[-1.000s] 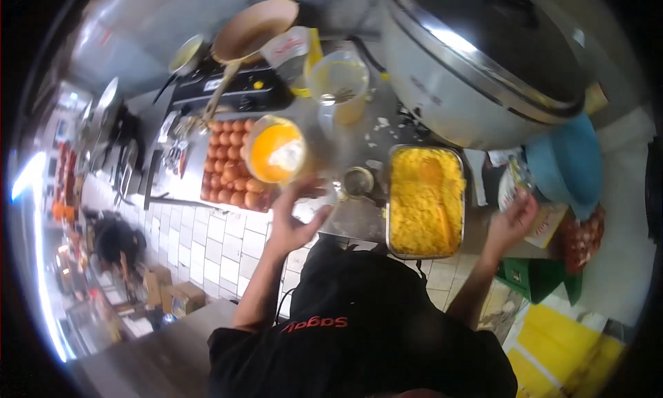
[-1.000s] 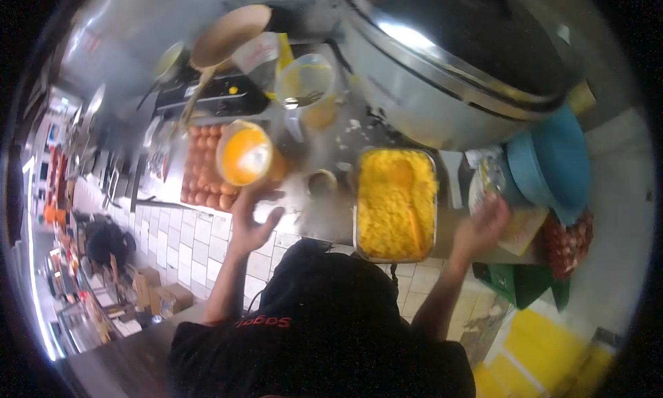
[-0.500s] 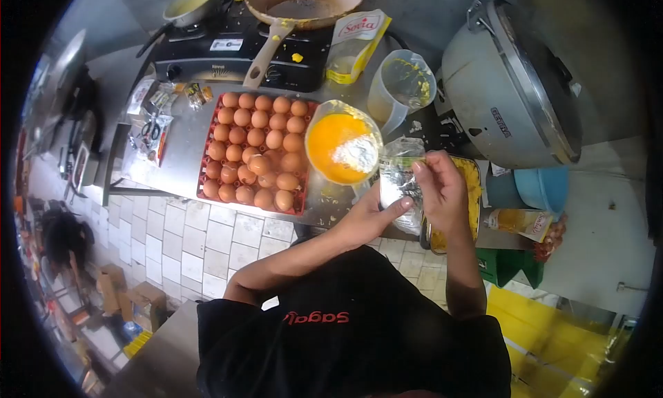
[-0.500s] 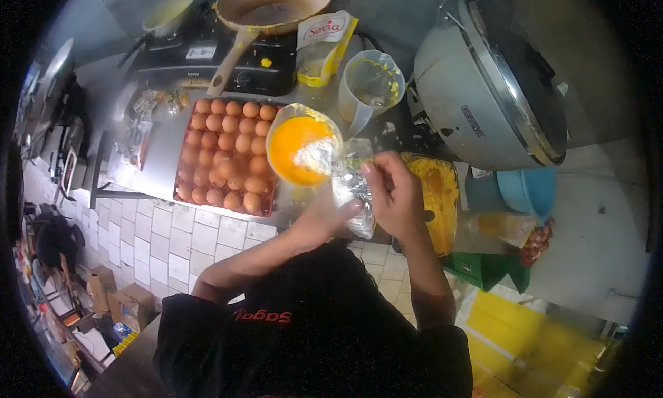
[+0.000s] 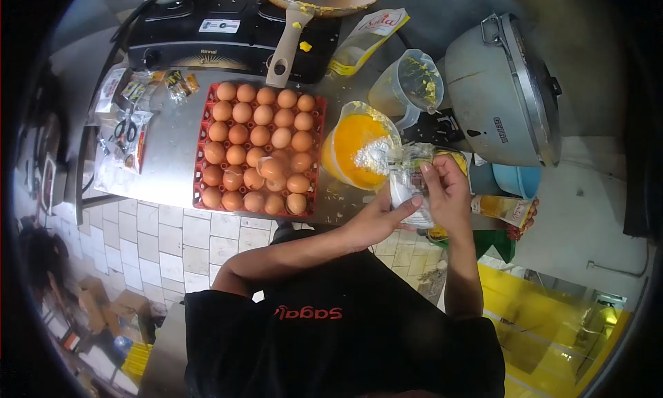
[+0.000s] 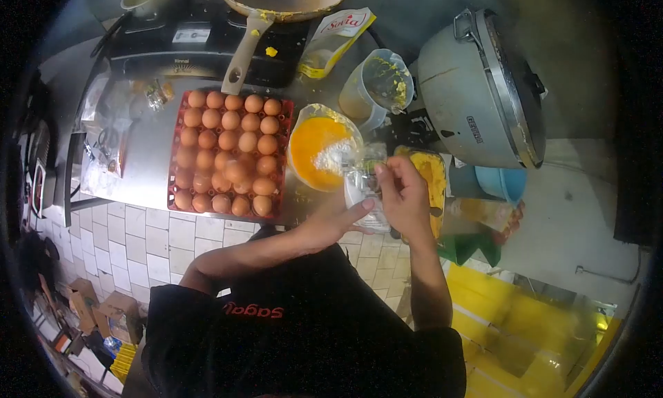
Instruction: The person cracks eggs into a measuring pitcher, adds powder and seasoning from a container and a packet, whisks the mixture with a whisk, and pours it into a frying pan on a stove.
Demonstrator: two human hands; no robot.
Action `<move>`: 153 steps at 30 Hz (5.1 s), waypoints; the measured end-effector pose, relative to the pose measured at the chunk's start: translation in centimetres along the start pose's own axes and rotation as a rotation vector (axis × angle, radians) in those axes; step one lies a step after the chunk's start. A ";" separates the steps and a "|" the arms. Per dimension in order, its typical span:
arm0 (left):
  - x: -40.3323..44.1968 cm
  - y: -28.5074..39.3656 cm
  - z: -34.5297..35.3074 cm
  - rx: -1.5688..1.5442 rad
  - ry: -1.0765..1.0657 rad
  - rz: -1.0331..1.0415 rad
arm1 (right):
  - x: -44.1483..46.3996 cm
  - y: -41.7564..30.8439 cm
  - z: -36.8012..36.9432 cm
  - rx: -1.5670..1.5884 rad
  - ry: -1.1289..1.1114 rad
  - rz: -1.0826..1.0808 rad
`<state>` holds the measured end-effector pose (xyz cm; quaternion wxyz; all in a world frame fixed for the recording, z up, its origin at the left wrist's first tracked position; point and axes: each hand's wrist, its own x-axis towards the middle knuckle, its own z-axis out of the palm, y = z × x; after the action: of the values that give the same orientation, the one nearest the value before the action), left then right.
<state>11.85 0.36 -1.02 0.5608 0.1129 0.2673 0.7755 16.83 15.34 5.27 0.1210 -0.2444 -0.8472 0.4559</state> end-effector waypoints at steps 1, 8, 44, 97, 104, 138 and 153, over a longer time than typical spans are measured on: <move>0.0 0.0 -0.1 0.003 -0.009 -0.007 | -0.2 -0.1 0.0 -0.034 -0.030 0.034; 0.0 0.7 -0.6 0.057 -0.021 -0.020 | 0.0 0.1 0.4 -0.074 0.024 0.015; 0.8 0.1 -1.8 0.099 -0.141 -0.036 | -0.1 0.5 0.6 -0.077 0.015 0.095; 1.2 -2.1 -0.1 0.221 -0.063 0.040 | -1.6 2.7 -1.1 0.005 0.046 -0.013; 1.2 -3.1 1.0 0.192 0.006 0.147 | -0.2 4.0 -2.3 0.010 -0.051 -0.138; 19.0 -19.3 23.2 1.479 -0.228 0.490 | -20.3 22.5 -45.9 0.087 0.778 -0.181; 6.8 -12.0 13.7 1.325 0.723 0.760 | -3.9 51.3 -52.9 -0.376 0.836 0.364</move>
<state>25.70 13.37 3.06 -0.0402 0.2456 0.7736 0.5828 58.40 74.92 -7.97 0.3229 -0.5682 -0.7371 0.1717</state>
